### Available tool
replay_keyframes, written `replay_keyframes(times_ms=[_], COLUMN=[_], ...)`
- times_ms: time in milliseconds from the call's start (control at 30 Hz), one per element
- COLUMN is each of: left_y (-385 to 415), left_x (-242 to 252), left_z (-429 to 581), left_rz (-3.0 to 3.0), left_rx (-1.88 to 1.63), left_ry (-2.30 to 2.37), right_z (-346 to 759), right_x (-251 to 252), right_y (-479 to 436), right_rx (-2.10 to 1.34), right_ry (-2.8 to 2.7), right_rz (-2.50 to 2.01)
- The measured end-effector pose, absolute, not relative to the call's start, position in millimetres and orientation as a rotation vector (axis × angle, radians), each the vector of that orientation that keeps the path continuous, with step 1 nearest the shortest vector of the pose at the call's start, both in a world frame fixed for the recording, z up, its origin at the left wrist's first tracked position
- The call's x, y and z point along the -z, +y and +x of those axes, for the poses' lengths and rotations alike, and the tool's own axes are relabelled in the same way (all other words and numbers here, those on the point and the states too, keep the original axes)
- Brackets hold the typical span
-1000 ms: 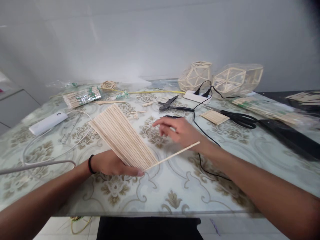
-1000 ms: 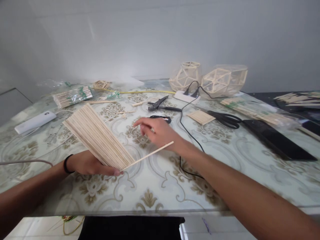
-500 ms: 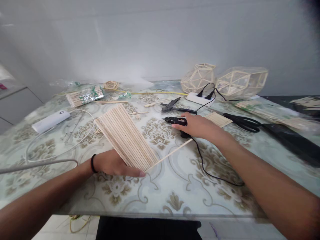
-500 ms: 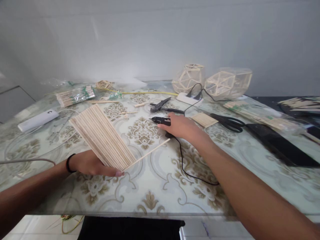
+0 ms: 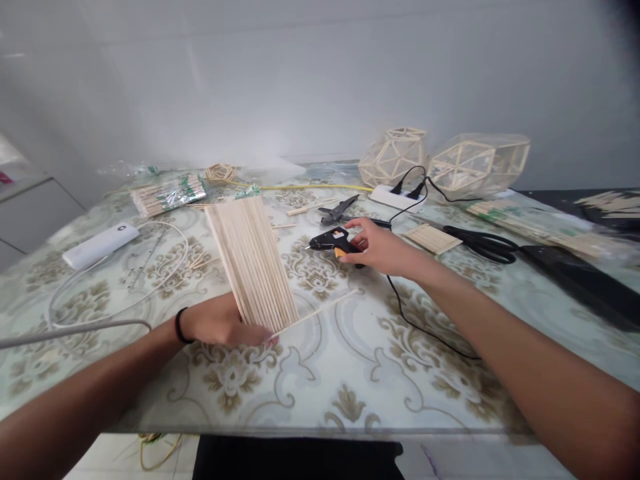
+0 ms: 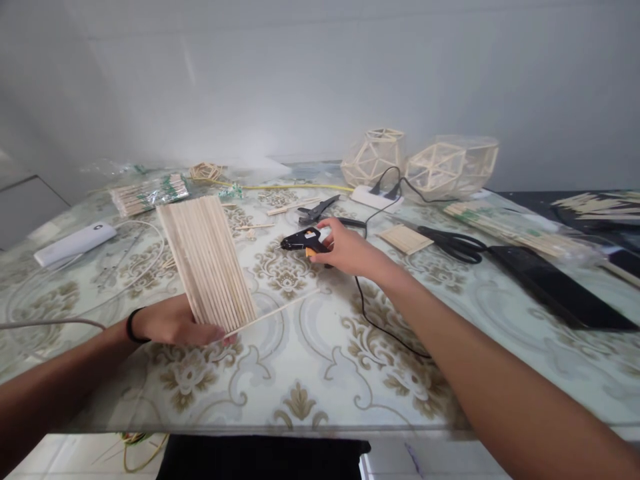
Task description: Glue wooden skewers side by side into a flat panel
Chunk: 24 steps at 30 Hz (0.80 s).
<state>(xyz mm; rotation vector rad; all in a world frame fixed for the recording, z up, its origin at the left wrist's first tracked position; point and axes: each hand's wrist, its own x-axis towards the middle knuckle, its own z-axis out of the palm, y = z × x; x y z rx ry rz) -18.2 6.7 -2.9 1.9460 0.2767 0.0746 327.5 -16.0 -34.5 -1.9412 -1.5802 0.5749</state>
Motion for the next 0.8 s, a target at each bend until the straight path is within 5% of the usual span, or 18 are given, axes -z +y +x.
replay_keyframes(times_ms=[467,800], left_y=[19,24], left_x=[22,23], left_z=[-9,-7], left_rz=[1.512,1.379], left_rx=[-0.590,-0.796], left_ry=[0.391,0.897], right_z=[296,277], right_x=[13,21], right_y=[-35,-54], right_rx=[-0.973,-1.186], right_ry=[-1.230,-1.451], right_rz=[-1.358,-1.202])
